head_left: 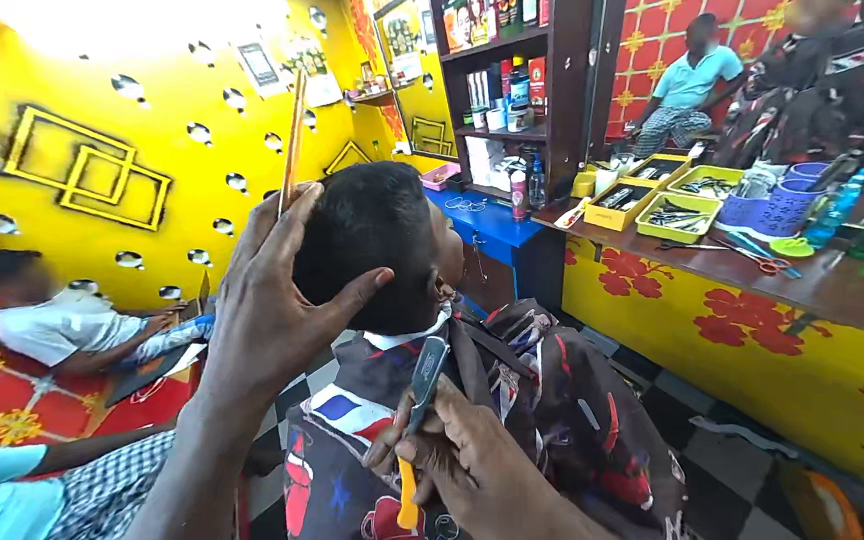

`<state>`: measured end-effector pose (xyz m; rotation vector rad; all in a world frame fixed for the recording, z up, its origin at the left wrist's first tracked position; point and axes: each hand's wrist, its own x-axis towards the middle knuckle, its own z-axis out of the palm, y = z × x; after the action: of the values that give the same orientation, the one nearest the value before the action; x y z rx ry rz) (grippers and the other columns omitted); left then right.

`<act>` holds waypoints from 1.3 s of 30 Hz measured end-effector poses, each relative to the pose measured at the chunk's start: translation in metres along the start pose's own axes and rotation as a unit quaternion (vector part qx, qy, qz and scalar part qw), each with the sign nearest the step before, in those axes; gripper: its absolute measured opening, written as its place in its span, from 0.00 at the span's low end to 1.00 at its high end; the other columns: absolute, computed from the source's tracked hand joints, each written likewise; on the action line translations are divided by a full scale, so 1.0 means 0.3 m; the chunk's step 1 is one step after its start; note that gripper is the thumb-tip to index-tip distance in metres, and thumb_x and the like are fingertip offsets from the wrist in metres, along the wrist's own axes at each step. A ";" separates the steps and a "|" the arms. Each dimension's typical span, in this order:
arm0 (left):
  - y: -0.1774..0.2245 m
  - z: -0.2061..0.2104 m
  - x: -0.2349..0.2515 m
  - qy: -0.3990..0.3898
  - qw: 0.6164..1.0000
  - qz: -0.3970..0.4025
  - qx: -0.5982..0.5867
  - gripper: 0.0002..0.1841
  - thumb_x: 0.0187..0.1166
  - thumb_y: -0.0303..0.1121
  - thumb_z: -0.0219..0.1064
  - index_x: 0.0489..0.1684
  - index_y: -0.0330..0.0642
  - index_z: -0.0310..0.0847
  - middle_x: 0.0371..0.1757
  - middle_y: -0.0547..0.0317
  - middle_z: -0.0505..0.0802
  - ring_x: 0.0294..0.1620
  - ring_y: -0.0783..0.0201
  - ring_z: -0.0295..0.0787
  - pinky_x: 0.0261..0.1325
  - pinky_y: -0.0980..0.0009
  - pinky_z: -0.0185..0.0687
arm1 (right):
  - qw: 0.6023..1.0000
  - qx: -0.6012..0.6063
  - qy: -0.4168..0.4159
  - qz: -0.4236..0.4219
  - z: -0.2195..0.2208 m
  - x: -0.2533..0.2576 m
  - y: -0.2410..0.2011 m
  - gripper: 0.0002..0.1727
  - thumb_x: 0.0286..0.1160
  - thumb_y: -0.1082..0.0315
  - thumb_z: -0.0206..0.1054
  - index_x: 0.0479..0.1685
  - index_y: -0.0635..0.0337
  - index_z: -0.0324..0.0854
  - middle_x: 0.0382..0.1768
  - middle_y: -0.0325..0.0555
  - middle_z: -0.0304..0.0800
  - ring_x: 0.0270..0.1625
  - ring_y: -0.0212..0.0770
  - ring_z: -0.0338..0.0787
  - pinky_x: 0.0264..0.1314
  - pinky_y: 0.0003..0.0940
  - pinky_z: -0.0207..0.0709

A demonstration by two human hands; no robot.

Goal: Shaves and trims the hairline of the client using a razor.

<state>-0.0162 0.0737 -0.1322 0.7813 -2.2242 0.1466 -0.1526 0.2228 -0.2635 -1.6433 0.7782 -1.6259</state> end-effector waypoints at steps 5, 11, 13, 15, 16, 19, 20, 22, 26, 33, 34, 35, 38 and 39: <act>0.020 -0.022 0.014 -0.015 0.999 0.022 0.031 0.53 0.64 0.73 0.68 0.88 0.47 0.67 0.85 0.48 0.73 0.79 0.45 0.75 0.72 0.38 0.72 | 0.994 0.055 0.089 -0.023 -0.092 0.034 0.103 0.11 0.90 0.72 0.54 0.56 0.68 0.81 0.44 0.48 0.93 0.49 0.39 0.94 0.58 0.37 0.90; 0.090 -0.017 0.042 -0.047 0.993 0.009 0.111 0.64 0.51 0.83 0.67 0.90 0.44 0.63 0.85 0.42 0.71 0.74 0.36 0.77 0.65 0.31 0.74 | 0.988 0.152 0.019 0.005 -0.110 0.003 0.161 0.10 0.91 0.72 0.52 0.54 0.67 0.77 0.41 0.45 0.91 0.48 0.36 0.92 0.59 0.35 0.87; 0.096 -0.028 0.042 -0.046 0.993 0.014 0.107 0.61 0.53 0.80 0.69 0.88 0.45 0.66 0.84 0.44 0.73 0.74 0.38 0.79 0.63 0.32 0.77 | 0.987 0.162 -0.004 -0.015 -0.102 -0.014 0.170 0.09 0.91 0.70 0.53 0.54 0.66 0.76 0.42 0.44 0.91 0.49 0.35 0.92 0.59 0.35 0.86; 0.093 -0.050 0.040 -0.044 0.994 0.018 0.095 0.58 0.55 0.79 0.67 0.86 0.46 0.70 0.83 0.45 0.75 0.72 0.42 0.81 0.59 0.35 0.79 | 0.984 0.172 -0.020 -0.027 -0.087 -0.028 0.178 0.09 0.92 0.69 0.54 0.53 0.66 0.76 0.42 0.44 0.90 0.49 0.35 0.91 0.58 0.34 0.85; 0.089 -0.062 0.040 -0.046 0.995 0.020 0.089 0.57 0.55 0.79 0.67 0.85 0.46 0.72 0.82 0.46 0.76 0.72 0.43 0.81 0.59 0.36 0.79 | 0.985 0.166 -0.025 -0.029 -0.075 -0.035 0.177 0.10 0.91 0.68 0.55 0.53 0.66 0.76 0.42 0.43 0.90 0.48 0.33 0.90 0.57 0.32 0.85; 0.063 -0.100 0.053 -0.058 0.996 0.023 0.068 0.55 0.53 0.78 0.69 0.81 0.49 0.77 0.78 0.52 0.80 0.71 0.49 0.82 0.61 0.38 0.79 | 0.994 0.099 -0.028 -0.038 -0.029 -0.050 0.167 0.13 0.91 0.65 0.57 0.54 0.68 0.78 0.43 0.45 0.91 0.46 0.33 0.91 0.54 0.32 0.87; 0.051 -0.110 0.059 -0.064 0.996 0.021 0.058 0.53 0.52 0.77 0.70 0.80 0.51 0.78 0.78 0.54 0.80 0.71 0.52 0.82 0.63 0.40 0.79 | 0.996 0.069 -0.024 -0.046 -0.014 -0.054 0.166 0.13 0.90 0.65 0.58 0.53 0.68 0.79 0.42 0.46 0.92 0.45 0.33 0.92 0.52 0.32 0.87; 0.016 -0.122 0.070 -0.071 0.997 0.020 0.028 0.51 0.54 0.75 0.72 0.79 0.52 0.79 0.77 0.56 0.81 0.71 0.55 0.83 0.66 0.43 0.79 | 0.998 0.020 -0.013 -0.061 0.010 -0.055 0.167 0.13 0.89 0.64 0.61 0.52 0.68 0.82 0.42 0.47 0.93 0.43 0.32 0.92 0.49 0.30 0.87; -0.055 -0.112 0.068 -0.067 0.996 0.001 -0.064 0.47 0.56 0.65 0.79 0.79 0.52 0.78 0.77 0.60 0.82 0.71 0.65 0.82 0.70 0.57 0.80 | 0.995 -0.085 0.015 -0.051 0.028 -0.038 0.140 0.12 0.87 0.61 0.65 0.50 0.62 0.86 0.39 0.43 0.94 0.38 0.33 0.93 0.42 0.33 0.89; -0.019 -0.071 -0.035 0.010 1.000 0.018 -0.015 0.34 0.74 0.58 0.71 0.80 0.55 0.79 0.83 0.60 0.79 0.80 0.59 0.77 0.75 0.48 0.77 | 0.936 -0.345 0.069 -0.004 0.010 0.053 0.034 0.13 0.84 0.57 0.64 0.47 0.55 0.90 0.33 0.41 0.92 0.33 0.38 0.92 0.35 0.39 0.86; -0.017 -0.065 -0.046 0.002 1.000 0.013 -0.008 0.35 0.76 0.59 0.69 0.82 0.56 0.76 0.85 0.61 0.76 0.82 0.59 0.75 0.76 0.47 0.75 | 0.934 -0.350 0.070 0.009 0.004 0.065 0.034 0.13 0.84 0.57 0.64 0.46 0.54 0.90 0.33 0.41 0.92 0.34 0.38 0.92 0.36 0.39 0.86; -0.016 -0.061 -0.056 -0.007 1.000 0.008 -0.008 0.37 0.75 0.60 0.68 0.85 0.57 0.73 0.86 0.62 0.74 0.83 0.59 0.72 0.77 0.48 0.74 | 0.934 -0.349 0.068 0.021 -0.002 0.076 0.036 0.13 0.84 0.57 0.63 0.46 0.53 0.90 0.33 0.39 0.92 0.35 0.36 0.92 0.38 0.38 0.86; -0.008 -0.061 -0.078 -0.024 1.000 0.007 -0.002 0.46 0.69 0.59 0.73 0.92 0.58 0.63 0.89 0.59 0.68 0.84 0.56 0.69 0.77 0.46 0.73 | 0.938 -0.339 0.047 0.055 -0.018 0.101 0.030 0.13 0.85 0.56 0.63 0.45 0.52 0.90 0.32 0.37 0.92 0.37 0.35 0.92 0.41 0.38 0.86; -0.006 -0.062 -0.082 -0.028 1.000 0.008 0.002 0.48 0.67 0.58 0.75 0.93 0.57 0.60 0.90 0.58 0.66 0.85 0.53 0.68 0.77 0.44 0.72 | 0.937 -0.340 0.041 0.062 -0.020 0.106 0.023 0.13 0.85 0.56 0.62 0.45 0.52 0.90 0.33 0.37 0.92 0.37 0.36 0.92 0.41 0.39 0.85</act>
<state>0.0094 0.0905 -0.1367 0.7783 -2.2846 0.1393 -0.1571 0.1926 -0.2505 -1.9316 1.5853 -1.4188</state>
